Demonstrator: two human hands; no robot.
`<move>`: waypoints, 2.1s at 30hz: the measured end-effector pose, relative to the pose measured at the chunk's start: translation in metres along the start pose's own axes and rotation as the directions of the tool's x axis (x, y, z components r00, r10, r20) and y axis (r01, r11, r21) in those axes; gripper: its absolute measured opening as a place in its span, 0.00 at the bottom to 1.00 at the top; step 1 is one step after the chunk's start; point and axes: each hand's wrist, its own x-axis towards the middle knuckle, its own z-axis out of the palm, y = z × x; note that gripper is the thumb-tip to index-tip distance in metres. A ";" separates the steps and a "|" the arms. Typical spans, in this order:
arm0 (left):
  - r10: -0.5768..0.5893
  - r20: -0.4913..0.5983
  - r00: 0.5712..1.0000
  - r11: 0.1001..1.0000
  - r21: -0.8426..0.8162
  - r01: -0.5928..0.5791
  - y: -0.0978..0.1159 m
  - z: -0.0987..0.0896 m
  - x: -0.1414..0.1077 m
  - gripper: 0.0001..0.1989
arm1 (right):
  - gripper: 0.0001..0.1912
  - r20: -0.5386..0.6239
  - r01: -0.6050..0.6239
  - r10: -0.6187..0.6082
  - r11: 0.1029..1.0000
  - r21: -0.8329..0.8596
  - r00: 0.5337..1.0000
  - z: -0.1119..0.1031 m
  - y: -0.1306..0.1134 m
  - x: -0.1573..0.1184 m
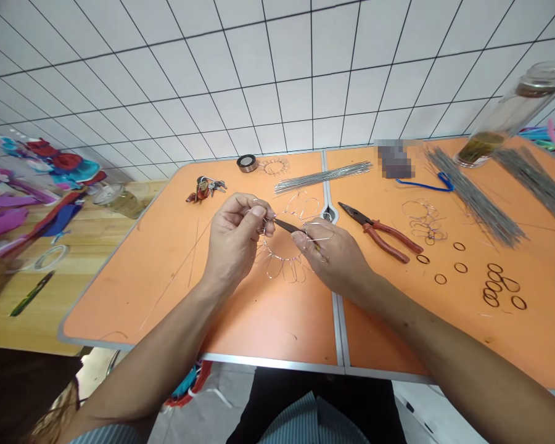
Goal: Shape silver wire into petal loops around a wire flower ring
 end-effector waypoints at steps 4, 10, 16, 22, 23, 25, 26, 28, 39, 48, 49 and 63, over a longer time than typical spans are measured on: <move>0.026 -0.027 0.999 0.999 0.037 -0.025 -0.001 0.001 -0.003 0.08 | 0.22 0.004 -0.018 0.018 1.000 0.022 1.000 0.002 -0.004 -0.002; 0.034 -0.033 0.999 0.997 0.076 -0.031 0.000 0.003 -0.003 0.08 | 0.24 0.010 -0.059 0.059 0.997 0.050 0.998 0.002 -0.012 -0.003; 0.038 -0.039 0.999 0.995 0.089 -0.035 0.001 0.004 -0.003 0.07 | 0.23 0.015 -0.080 0.079 0.995 0.058 0.997 0.003 -0.017 -0.002; 0.040 -0.041 0.998 0.994 0.104 -0.036 0.002 0.004 -0.003 0.07 | 0.24 0.014 -0.081 0.080 0.993 0.082 0.997 0.006 -0.016 -0.004; 0.038 -0.043 0.998 0.994 0.109 -0.033 0.002 0.004 -0.003 0.07 | 0.24 0.014 -0.094 0.093 0.992 0.079 0.996 0.006 -0.016 -0.004; 0.037 -0.047 0.998 0.993 0.116 -0.031 0.002 0.003 -0.003 0.07 | 0.24 0.015 -0.118 0.117 0.990 0.074 0.993 0.006 -0.016 -0.005; 0.038 -0.049 0.998 0.993 0.117 -0.032 0.002 0.003 -0.003 0.07 | 0.24 0.014 -0.125 0.125 0.989 0.074 0.992 0.006 -0.017 -0.005; 0.039 -0.047 0.998 0.993 0.114 -0.034 0.002 0.003 -0.003 0.06 | 0.24 0.014 -0.132 0.132 0.988 0.074 0.991 0.006 -0.017 -0.006; 0.046 -0.037 0.998 0.991 0.129 -0.041 0.004 0.003 -0.003 0.06 | 0.24 0.026 -0.134 0.133 0.988 0.070 0.991 0.007 -0.020 -0.005; 0.053 -0.037 0.998 0.989 0.138 -0.048 0.003 0.003 -0.002 0.06 | 0.24 0.000 -0.107 0.107 0.991 0.076 0.994 0.008 -0.018 -0.007; 0.051 -0.036 0.998 0.990 0.136 -0.045 0.003 0.003 -0.002 0.06 | 0.24 -0.002 -0.108 0.109 0.991 0.078 0.994 0.009 -0.018 -0.007; 0.042 -0.037 0.998 0.991 0.132 -0.037 0.005 0.003 -0.004 0.06 | 0.24 -0.001 -0.144 0.144 0.987 0.071 0.990 0.006 -0.026 -0.007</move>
